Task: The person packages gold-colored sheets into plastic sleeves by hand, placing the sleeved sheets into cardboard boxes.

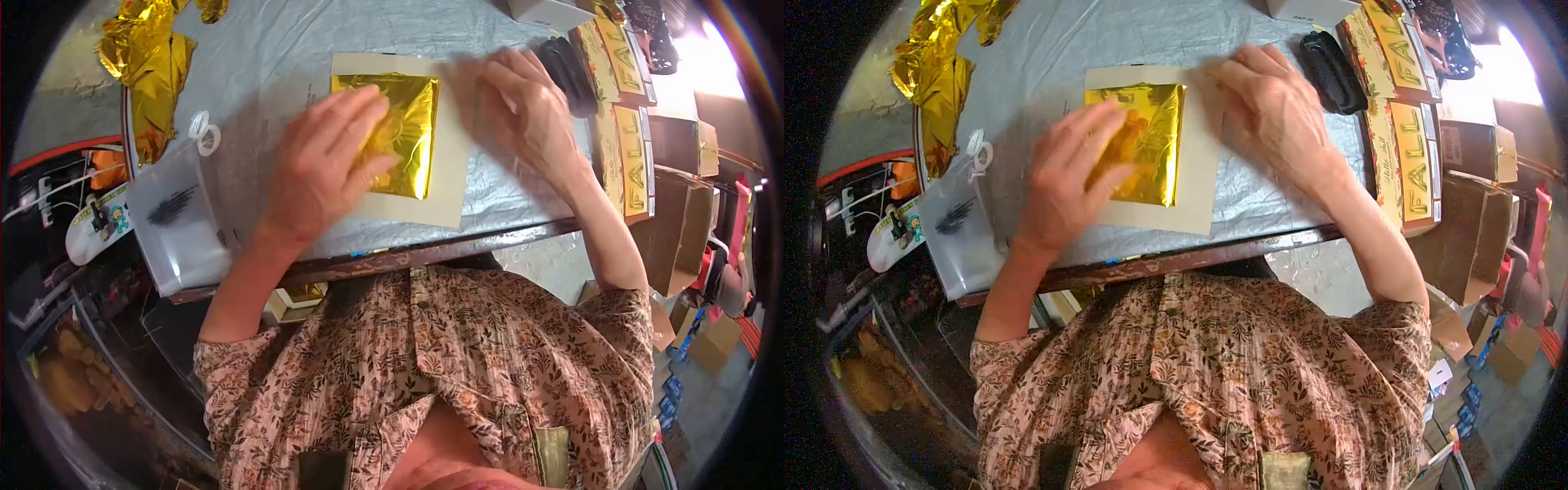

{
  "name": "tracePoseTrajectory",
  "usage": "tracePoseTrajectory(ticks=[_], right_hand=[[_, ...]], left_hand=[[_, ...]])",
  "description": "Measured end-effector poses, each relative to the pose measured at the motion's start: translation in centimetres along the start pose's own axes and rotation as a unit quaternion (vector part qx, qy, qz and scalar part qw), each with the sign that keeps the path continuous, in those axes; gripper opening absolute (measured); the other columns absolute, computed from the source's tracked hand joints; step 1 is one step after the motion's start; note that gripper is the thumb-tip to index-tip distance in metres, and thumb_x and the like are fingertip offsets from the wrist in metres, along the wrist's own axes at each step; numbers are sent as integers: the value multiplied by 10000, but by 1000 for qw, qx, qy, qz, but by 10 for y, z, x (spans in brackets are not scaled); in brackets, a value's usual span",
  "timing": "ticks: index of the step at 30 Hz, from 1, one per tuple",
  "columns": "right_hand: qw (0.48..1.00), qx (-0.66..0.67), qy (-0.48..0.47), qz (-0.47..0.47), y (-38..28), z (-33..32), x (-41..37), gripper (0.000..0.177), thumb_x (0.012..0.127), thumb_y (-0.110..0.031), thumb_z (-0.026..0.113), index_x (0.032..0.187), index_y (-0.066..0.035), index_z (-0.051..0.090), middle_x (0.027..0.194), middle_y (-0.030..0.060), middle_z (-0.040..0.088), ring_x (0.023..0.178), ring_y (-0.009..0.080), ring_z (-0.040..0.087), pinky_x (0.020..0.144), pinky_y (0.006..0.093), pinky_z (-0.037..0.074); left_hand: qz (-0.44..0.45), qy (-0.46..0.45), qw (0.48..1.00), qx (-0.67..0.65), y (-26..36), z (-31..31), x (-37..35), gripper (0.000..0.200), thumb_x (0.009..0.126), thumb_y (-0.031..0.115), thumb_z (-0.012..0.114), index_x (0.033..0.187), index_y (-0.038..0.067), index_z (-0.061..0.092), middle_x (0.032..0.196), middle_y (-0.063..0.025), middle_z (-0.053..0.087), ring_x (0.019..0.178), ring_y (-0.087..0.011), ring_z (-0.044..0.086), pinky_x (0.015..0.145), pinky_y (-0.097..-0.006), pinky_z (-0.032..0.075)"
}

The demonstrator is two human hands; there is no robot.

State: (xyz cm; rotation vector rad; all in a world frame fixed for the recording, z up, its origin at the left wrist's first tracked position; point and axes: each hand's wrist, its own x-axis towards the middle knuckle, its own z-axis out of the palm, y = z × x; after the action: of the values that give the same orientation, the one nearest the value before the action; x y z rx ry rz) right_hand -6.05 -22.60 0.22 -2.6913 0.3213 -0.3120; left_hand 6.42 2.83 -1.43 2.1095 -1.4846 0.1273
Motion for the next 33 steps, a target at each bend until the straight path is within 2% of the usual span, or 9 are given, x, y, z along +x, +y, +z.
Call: tracePoseTrajectory(ticks=[2,12,14,15,18,21,28,31,33], right_hand=[[988,2,16,-151,-2,5,16,319,895,-100,692,1203,-139,762,1182,67,654,1038,258,611,930,369,478],[965,19,-51,-255,28,27,51,358,856,-21,720,1178,-171,772,1227,74,658,1058,257,627,927,376,504],[981,173,22,-80,27,21,38,347,862,27,701,1165,-130,759,1216,95,669,1041,295,677,866,378,553],[997,-8,33,-63,25,-8,33,325,880,10,687,1185,-95,725,1190,143,667,1020,341,700,831,386,575],[982,-149,-49,106,29,-29,14,330,938,-91,641,1267,-61,646,1184,143,657,1031,376,672,859,414,560],[978,-206,-41,12,39,-19,-3,293,944,-94,649,1226,-14,625,1101,148,653,864,366,694,713,441,579],[976,-159,-72,130,38,-8,8,305,940,-124,632,1228,-26,648,1151,152,680,1006,417,665,845,443,541],[982,-154,-39,106,37,-5,14,293,937,-120,646,1211,-17,658,1014,129,714,894,319,706,787,382,541],[984,75,-121,105,30,-16,17,244,960,-120,652,1177,-12,682,910,60,702,768,149,659,699,298,514]], left_hand=[[18,-43,999,-2,0,10,1,576,858,327,771,1340,45,628,1391,-87,607,1287,-258,550,1068,-407,439],[27,-100,994,-32,-25,19,7,603,842,367,761,1345,64,627,1431,-67,591,1309,-226,543,1070,-388,394],[58,-132,989,-40,-34,15,8,595,827,331,772,1342,68,633,1435,-48,592,1309,-223,547,1071,-379,397],[57,-132,989,-46,-40,10,10,595,827,331,772,1342,68,633,1435,-48,592,1309,-223,547,1071,-379,397],[105,-186,975,-67,-52,-4,20,593,816,295,779,1341,60,635,1426,-37,601,1298,-226,561,1063,-372,418],[115,-209,966,-95,-50,-7,22,591,813,259,787,1346,55,631,1426,-47,600,1290,-235,570,1053,-375,444],[4,-86,993,-81,-24,18,2,556,831,217,787,1344,66,635,1415,-74,590,1293,-251,563,1047,-387,439],[8,-99,993,-70,-25,21,2,561,832,226,787,1349,72,632,1418,-70,585,1304,-245,552,1056,-390,426],[10,-104,992,-67,-25,21,1,567,830,233,789,1352,75,630,1421,-68,582,1309,-241,547,1060,-392,420]])
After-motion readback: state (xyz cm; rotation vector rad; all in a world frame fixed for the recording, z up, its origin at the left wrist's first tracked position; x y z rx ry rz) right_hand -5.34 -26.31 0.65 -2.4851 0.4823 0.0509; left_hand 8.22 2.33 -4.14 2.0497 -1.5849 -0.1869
